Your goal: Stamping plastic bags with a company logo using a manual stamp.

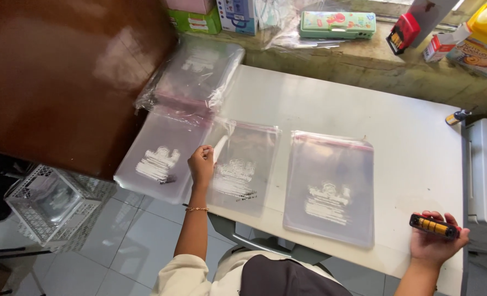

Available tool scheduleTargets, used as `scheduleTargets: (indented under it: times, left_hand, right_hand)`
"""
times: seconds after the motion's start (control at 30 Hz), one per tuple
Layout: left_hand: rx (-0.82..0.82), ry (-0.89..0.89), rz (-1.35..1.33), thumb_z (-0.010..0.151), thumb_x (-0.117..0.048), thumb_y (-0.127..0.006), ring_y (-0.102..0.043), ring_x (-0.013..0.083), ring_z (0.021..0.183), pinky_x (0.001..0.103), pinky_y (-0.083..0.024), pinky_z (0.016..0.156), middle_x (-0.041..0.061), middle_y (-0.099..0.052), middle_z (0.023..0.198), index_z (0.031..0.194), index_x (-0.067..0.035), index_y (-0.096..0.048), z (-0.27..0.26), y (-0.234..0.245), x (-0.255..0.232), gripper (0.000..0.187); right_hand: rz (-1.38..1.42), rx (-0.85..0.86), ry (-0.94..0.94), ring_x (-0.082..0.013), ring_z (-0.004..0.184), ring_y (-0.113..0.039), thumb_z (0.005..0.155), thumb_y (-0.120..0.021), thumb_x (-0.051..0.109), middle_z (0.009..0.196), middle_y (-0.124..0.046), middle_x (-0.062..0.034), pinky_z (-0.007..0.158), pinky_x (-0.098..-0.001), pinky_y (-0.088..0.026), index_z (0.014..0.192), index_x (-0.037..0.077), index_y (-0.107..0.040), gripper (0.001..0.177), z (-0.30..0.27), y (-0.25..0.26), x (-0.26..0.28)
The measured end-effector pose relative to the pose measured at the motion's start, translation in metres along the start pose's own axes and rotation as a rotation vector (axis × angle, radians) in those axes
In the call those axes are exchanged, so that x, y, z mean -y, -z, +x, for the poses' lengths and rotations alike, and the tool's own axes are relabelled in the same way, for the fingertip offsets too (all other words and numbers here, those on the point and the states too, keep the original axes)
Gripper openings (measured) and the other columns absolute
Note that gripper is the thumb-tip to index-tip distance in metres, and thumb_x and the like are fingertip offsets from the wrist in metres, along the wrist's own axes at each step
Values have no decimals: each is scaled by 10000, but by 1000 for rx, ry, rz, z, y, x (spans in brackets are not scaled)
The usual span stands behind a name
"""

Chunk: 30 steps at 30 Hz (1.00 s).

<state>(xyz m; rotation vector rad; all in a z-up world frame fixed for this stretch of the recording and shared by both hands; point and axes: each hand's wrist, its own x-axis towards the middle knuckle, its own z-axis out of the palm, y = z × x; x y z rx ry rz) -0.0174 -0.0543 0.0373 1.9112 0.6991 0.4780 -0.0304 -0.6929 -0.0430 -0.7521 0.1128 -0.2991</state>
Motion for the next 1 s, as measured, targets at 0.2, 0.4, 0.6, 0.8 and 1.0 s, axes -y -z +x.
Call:
scheduleTargets:
  times: [0.2, 0.4, 0.6, 0.8, 1.0]
  left_hand:
    - [-56, -30, 16, 922, -76, -661, -654, 154, 538, 269, -525, 431, 91, -776, 876, 1061, -45, -722, 12, 3, 24, 155]
    - [-21, -53, 60, 929, -59, -678, -704, 159, 543, 265, -524, 483, 79, -757, 798, 1059, -21, -702, 15, 4, 27, 138]
    - [-26, -13, 85, 950, -132, -686, -701, 153, 581, 251, -585, 528, 99, -751, 833, 1135, 8, -696, 1, 15, -9, 232]
    - [-141, -160, 325, 878, -13, -705, -743, 222, 738, 307, -620, 647, 141, -773, 967, 1153, -12, -710, 8, 19, 11, 275]
    - [-198, -565, 454, 895, -63, -713, -587, 307, 1110, 424, -437, 1010, 123, -693, 1211, 1157, -12, -674, -31, 20, -23, 270]
  right_hand:
    - [-68, -83, -1, -164, 1059, -689, 1066, -455, 569, 1040, -731, 3, 1013, -328, -542, 1168, 260, -760, 446, -9, -26, 5]
    - [-63, -140, -13, -176, 1044, -676, 1044, -448, 554, 1009, -704, -23, 1009, -323, -542, 1132, 239, -736, 436, -8, -32, 6]
    - [-54, -34, -2, -173, 1075, -675, 1051, -511, 584, 1040, -731, -15, 989, -334, -541, 1190, 239, -745, 439, -7, -26, 5]
    - [-79, -91, -16, -150, 1037, -680, 1033, -465, 596, 1010, -720, 6, 994, -311, -545, 1150, 249, -739, 457, -9, -34, 7]
    - [-77, -187, 25, -147, 903, -708, 1013, -596, 347, 985, -734, -35, 787, -236, -598, 1215, 159, -638, 279, -1, -18, -7]
